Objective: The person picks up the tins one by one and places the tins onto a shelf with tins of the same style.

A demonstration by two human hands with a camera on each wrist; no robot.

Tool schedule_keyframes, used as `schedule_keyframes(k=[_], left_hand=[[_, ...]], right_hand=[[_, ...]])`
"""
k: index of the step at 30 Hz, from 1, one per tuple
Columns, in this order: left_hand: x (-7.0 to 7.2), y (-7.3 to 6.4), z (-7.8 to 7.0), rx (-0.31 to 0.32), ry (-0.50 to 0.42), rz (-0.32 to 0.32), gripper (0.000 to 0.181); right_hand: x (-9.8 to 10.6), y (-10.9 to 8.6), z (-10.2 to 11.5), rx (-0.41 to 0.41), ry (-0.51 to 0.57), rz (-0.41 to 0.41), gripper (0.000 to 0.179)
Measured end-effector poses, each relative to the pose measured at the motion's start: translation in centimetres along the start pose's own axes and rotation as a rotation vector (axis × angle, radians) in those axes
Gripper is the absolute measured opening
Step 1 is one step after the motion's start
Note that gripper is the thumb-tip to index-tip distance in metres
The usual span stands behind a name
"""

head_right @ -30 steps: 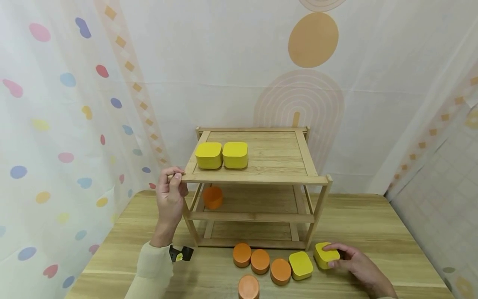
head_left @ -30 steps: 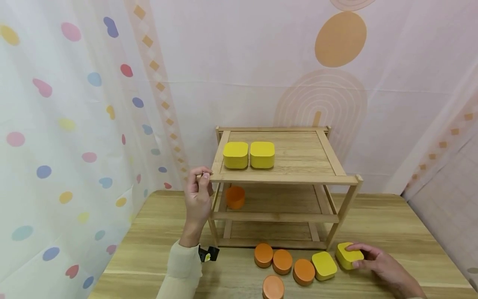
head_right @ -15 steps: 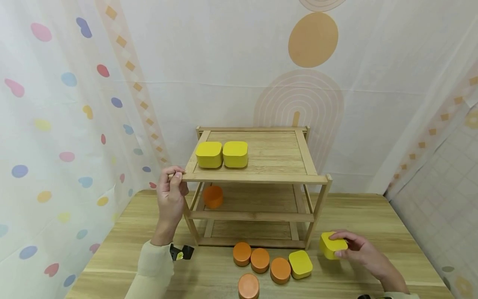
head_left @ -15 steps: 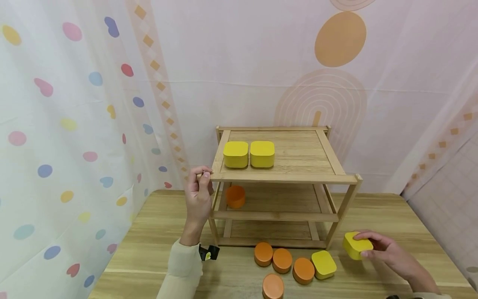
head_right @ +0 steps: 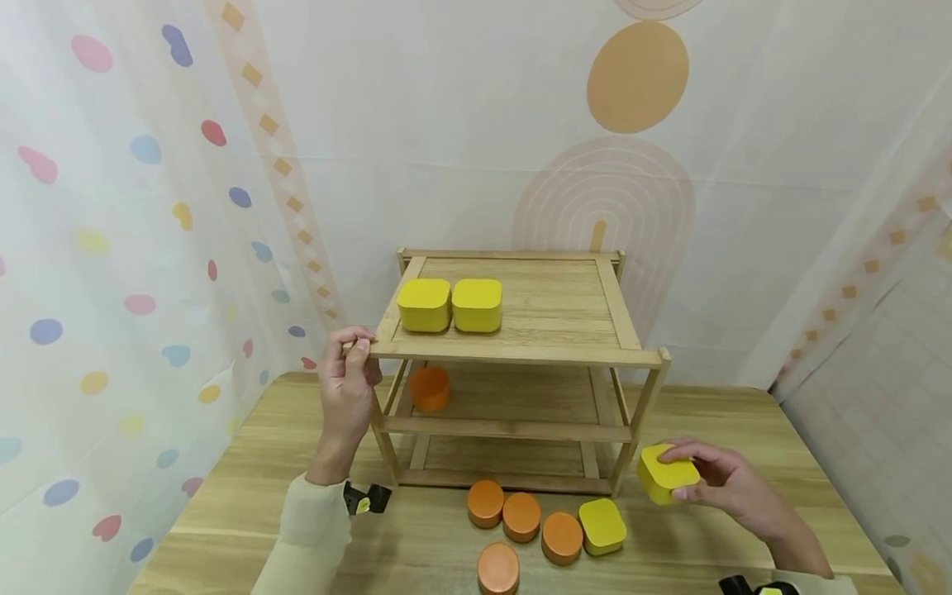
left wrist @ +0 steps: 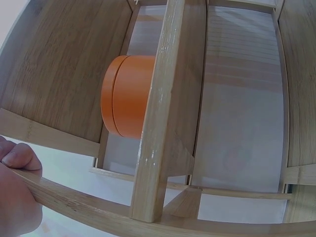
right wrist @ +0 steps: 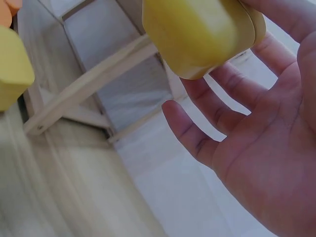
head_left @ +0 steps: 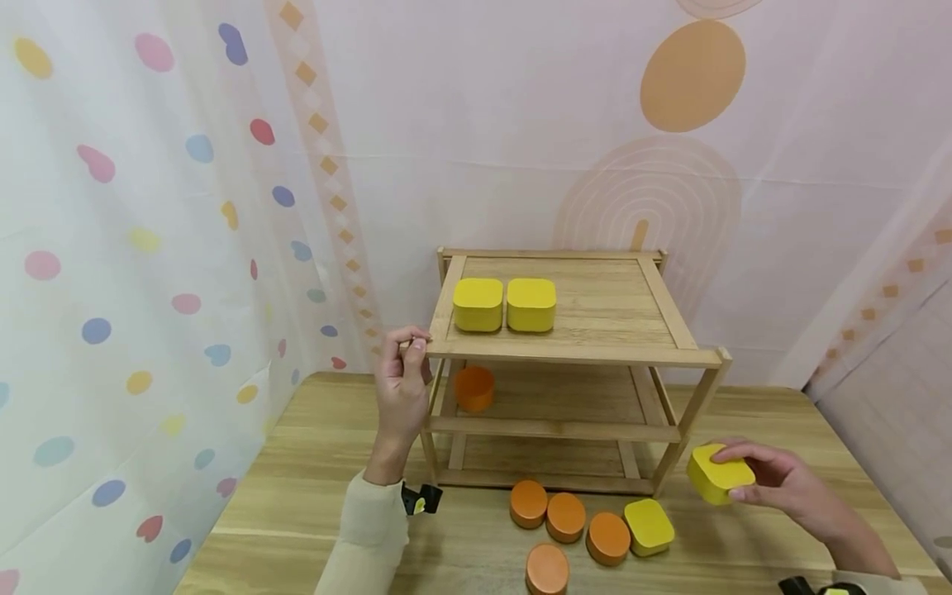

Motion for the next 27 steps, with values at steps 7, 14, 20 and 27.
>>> schedule_keyframes(k=[7, 14, 20, 27], left_hand=[[-0.2, 0.2, 0.0, -0.009, -0.008, 0.002, 0.022], [-0.1, 0.1, 0.0, -0.012, -0.012, -0.001, 0.022], [-0.1, 0.1, 0.0, -0.013, 0.001, -0.001, 0.021], [-0.1, 0.1, 0.0, -0.017, -0.003, -0.003, 0.020]], right_hand=[[-0.5, 1.3, 1.4, 0.064, 0.050, 0.036, 0.047], [-0.9, 2.6, 2.2, 0.176, 0.085, 0.087, 0.056], [-1.6, 3.7, 3.4, 0.162, 0.014, 0.097, 0.062], [-3.2, 6.6, 5.4, 0.219, -0.071, 0.147, 0.063]])
Point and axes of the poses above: each hand's wrist, its own y-axis towards the middle knuckle, its own x-axis out of the back of the hand, z = x × y, the point moved 2 cm from there along y, towards the middle knuckle, and after that the axes turned 15 degrees about x, right-handed, at the moved point
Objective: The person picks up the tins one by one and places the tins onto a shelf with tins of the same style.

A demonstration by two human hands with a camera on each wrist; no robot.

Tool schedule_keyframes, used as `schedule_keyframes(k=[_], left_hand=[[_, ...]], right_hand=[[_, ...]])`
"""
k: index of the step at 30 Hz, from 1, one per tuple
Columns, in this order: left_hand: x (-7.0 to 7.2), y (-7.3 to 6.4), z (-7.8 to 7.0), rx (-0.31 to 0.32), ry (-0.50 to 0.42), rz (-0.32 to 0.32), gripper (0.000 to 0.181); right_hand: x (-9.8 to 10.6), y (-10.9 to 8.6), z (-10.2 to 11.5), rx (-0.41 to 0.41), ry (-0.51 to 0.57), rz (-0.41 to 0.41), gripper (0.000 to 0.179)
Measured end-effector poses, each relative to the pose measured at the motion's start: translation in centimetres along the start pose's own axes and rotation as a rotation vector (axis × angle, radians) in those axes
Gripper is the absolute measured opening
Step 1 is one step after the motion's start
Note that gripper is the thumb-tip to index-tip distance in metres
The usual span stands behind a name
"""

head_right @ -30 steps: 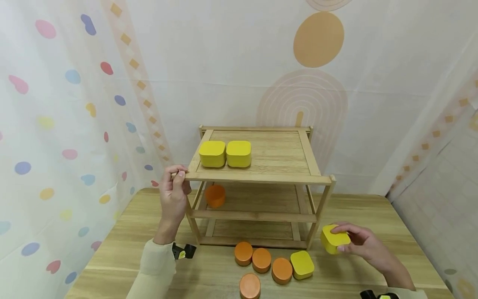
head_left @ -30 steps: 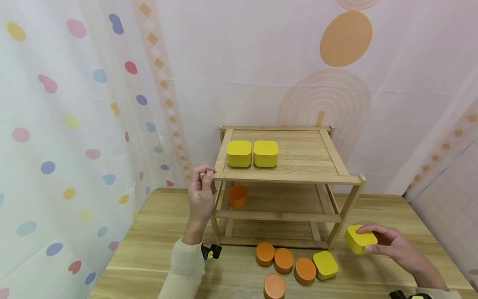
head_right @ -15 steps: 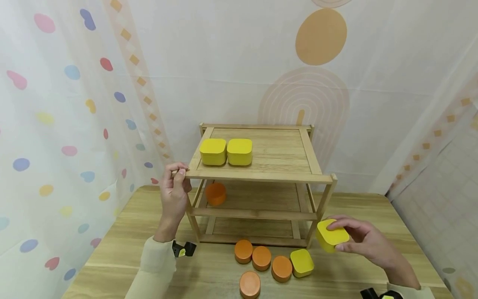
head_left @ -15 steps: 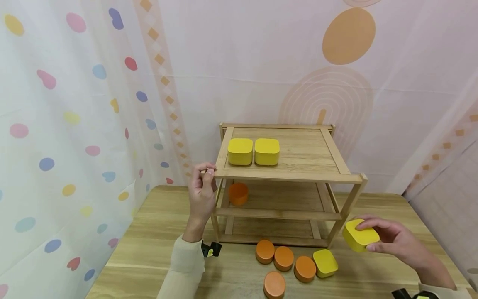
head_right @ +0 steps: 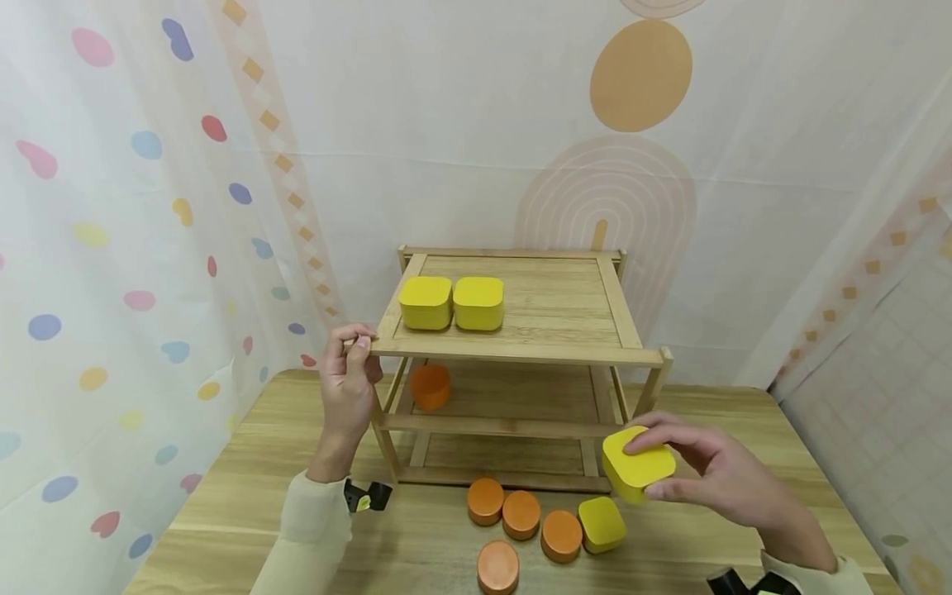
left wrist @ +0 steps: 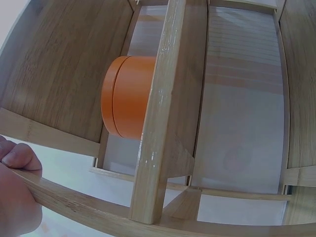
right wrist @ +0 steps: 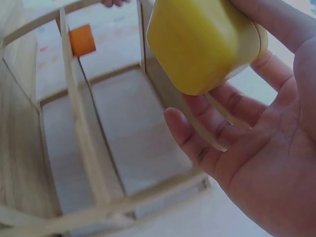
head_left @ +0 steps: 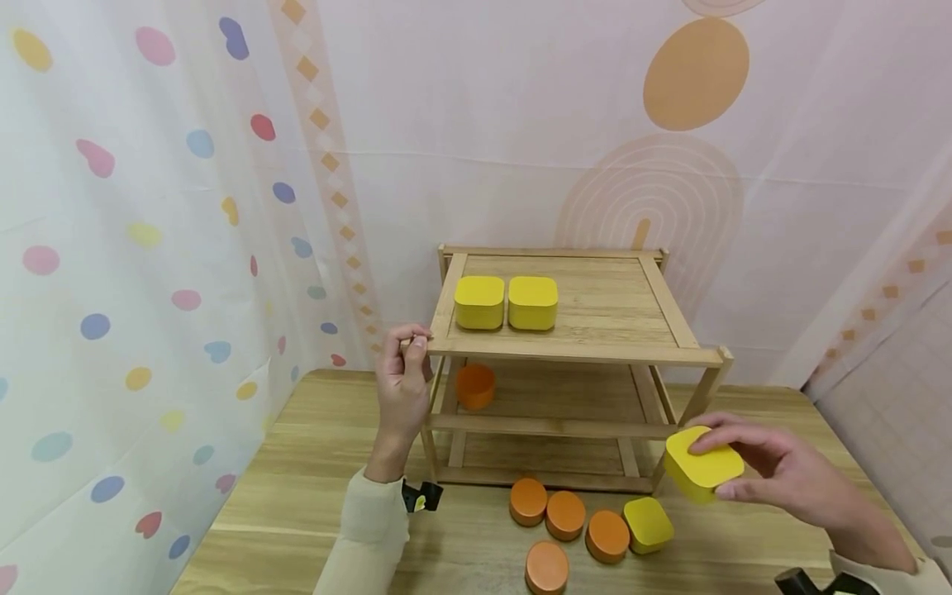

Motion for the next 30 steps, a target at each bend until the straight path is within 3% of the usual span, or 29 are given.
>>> schedule_keyframes(k=[11, 15, 18, 22, 30], left_hand=[[0.0, -0.1, 0.1, -0.002, -0.007, -0.002, 0.017], [0.0, -0.1, 0.0, 0.002, -0.010, -0.002, 0.018], [0.0, 0.0, -0.1, 0.003, -0.013, -0.001, 0.018], [0.0, -0.1, -0.1, 0.010, -0.010, -0.003, 0.019], [0.4, 0.0, -0.2, 0.022, -0.001, -0.014, 0.019]], right_hand=[[-0.7, 7.5, 2.1, 0.040, -0.133, 0.068, 0.063], [-0.3, 9.8, 2.4, 0.017, -0.124, 0.060, 0.060], [0.1, 11.2, 2.3, -0.006, -0.097, 0.022, 0.054], [0.5, 12.9, 1.6, -0.044, -0.149, -0.061, 0.046], [1.3, 15.5, -0.7, -0.263, -0.256, -0.257, 0.032]])
Point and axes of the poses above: each hand's wrist, its own y-axis towards the middle knuckle, its own x-axis out of the back of the hand, z = x × y, the point moved 2 cm from there along y, towards the middle knuckle, and after that the axes turned 15 degrees about x, right-handed, at the moved point
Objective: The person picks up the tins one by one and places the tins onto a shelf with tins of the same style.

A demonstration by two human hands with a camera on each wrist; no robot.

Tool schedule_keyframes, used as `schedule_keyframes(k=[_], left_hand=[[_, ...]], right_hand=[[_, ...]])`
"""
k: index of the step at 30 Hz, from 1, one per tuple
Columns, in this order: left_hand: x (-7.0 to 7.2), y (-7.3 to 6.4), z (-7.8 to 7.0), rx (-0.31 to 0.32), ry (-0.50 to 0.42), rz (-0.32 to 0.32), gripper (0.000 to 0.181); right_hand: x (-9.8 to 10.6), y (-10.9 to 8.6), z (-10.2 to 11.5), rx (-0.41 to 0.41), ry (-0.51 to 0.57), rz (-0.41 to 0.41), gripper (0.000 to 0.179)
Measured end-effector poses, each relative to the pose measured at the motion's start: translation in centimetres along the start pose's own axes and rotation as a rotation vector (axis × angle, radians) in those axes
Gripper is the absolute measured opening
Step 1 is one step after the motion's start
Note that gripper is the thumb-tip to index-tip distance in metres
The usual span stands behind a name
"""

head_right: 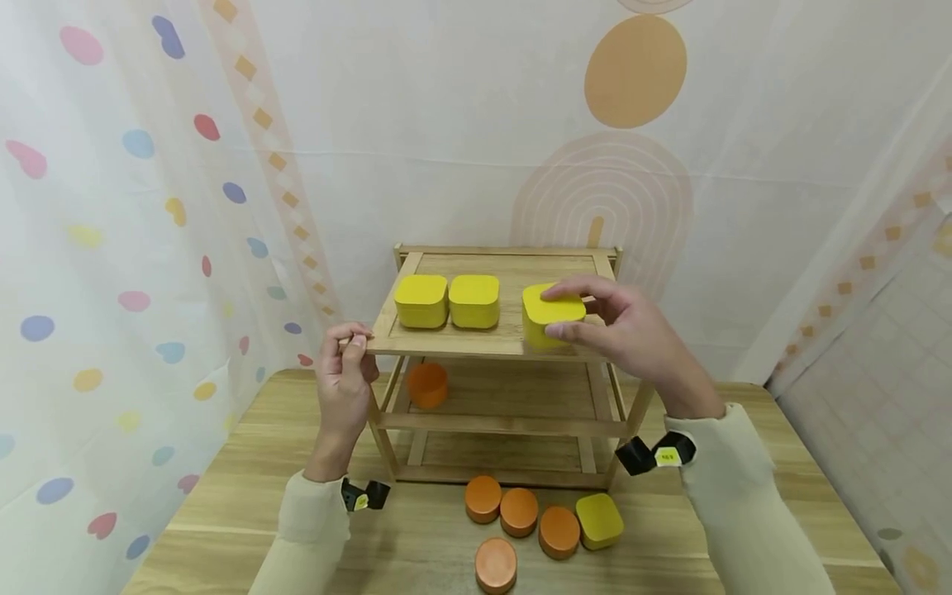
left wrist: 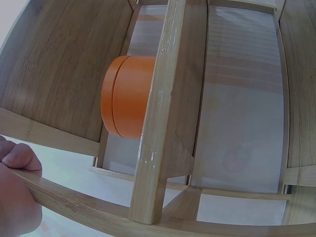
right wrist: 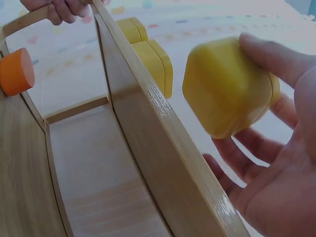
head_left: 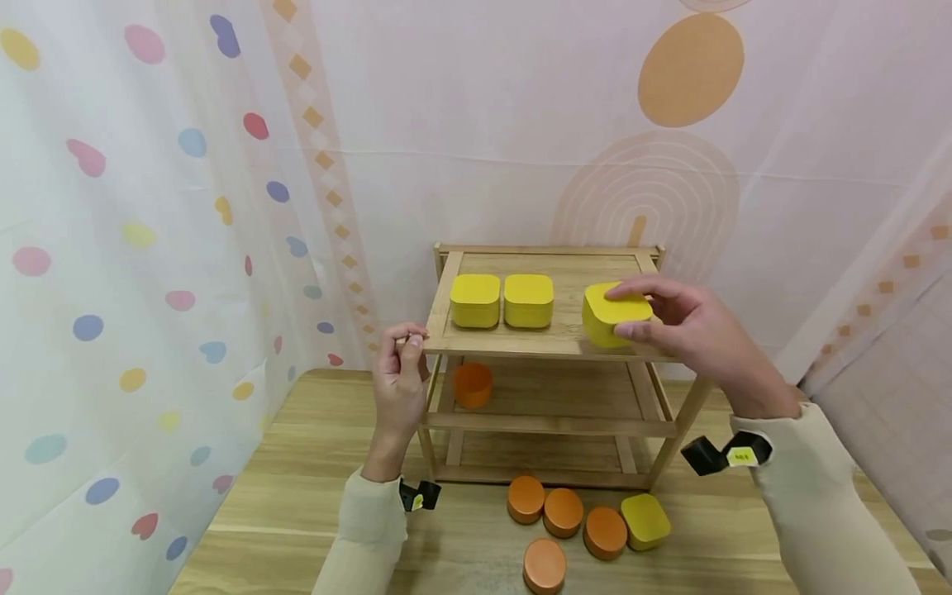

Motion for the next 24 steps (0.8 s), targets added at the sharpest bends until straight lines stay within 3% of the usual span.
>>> schedule_keyframes(k=[4, 10, 24], left_hand=[[0.3, 0.1, 0.1, 0.000, 0.008, -0.007, 0.022], [0.3, 0.0, 0.2, -0.014, -0.006, 0.003, 0.024], [-0.1, -0.4, -0.3, -0.004, 0.003, 0.009, 0.017]], right_hand=[[-0.2, 1.7, -0.8, -0.104, -0.063, -0.045, 0.032], [-0.9, 3.2, -2.0, -0.137, -0.107, -0.077, 0.035], [-1.6, 3.0, -2.4, -0.204, -0.194, -0.060, 0.038]])
Point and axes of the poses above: each hand's wrist, its own y-axis towards the middle knuckle, its own x-axis out of the back of the hand, z = x × y, the point moved 2 cm from there along y, towards the middle knuckle, and after that the axes turned 15 degrees about x, right-handed, at the moved point
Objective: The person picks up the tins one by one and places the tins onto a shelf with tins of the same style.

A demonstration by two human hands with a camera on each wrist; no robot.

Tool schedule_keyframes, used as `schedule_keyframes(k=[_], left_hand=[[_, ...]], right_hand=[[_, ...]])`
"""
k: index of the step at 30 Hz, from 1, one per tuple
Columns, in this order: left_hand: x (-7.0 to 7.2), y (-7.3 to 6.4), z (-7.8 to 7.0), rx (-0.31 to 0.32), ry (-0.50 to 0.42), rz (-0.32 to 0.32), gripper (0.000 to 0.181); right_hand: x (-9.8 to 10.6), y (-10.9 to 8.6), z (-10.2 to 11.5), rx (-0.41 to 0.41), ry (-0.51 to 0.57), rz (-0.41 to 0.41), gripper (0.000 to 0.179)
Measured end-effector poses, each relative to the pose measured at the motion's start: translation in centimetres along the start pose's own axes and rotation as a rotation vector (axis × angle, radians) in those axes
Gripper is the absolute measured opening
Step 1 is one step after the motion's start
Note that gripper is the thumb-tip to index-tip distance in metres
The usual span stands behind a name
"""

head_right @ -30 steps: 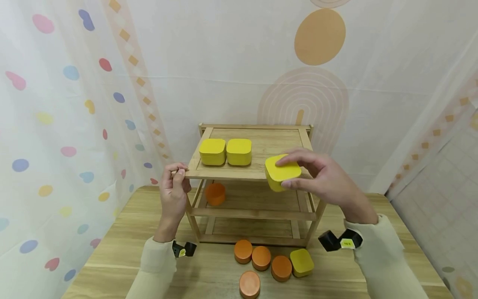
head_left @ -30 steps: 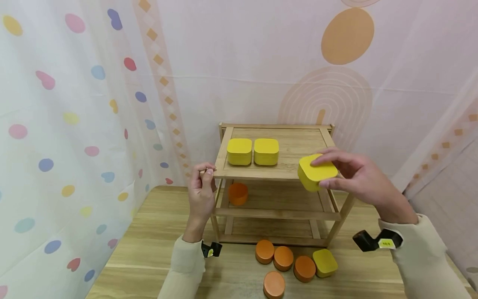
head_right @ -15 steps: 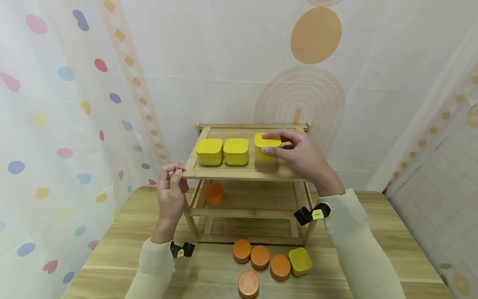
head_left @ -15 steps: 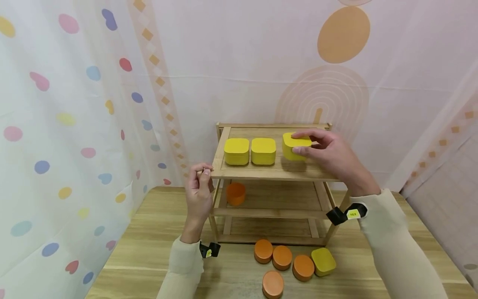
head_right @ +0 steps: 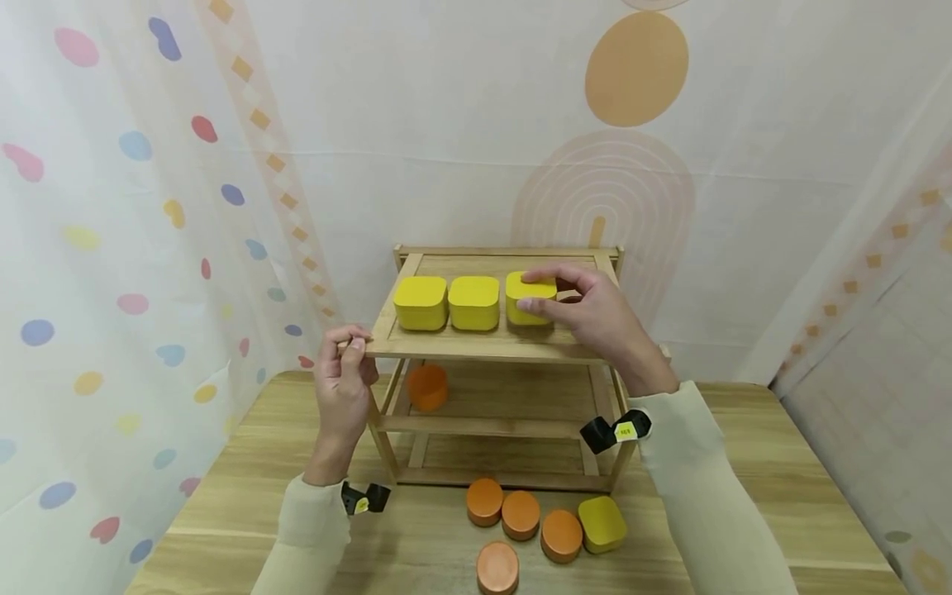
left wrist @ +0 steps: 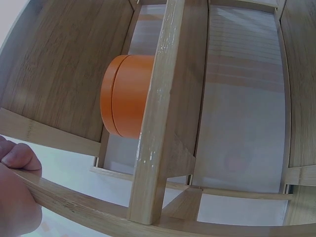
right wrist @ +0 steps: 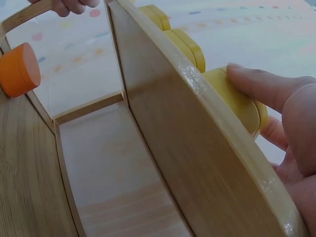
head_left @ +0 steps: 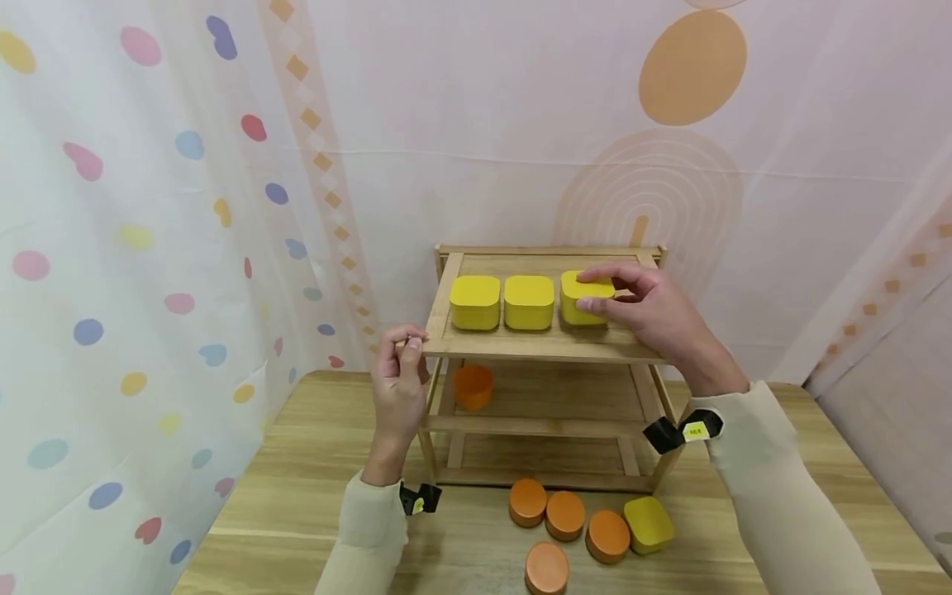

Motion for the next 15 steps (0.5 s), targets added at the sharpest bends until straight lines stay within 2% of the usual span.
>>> schedule_keyframes(k=[15], left_hand=[[0.64, 0.38, -0.23, -0.010, -0.020, 0.001, 0.015]], right_hand=[[-0.61, 0.54, -0.16, -0.037, -0.038, 0.073, 0.040]])
Point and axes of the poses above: each hand's wrist, its own y-axis towards the middle knuckle, its own x-axis out of the back of the hand, z = x × y, the point moved 2 cm from there along y, towards the middle knuckle, and after that the axes turned 15 degrees about x, right-handed, at the moved point
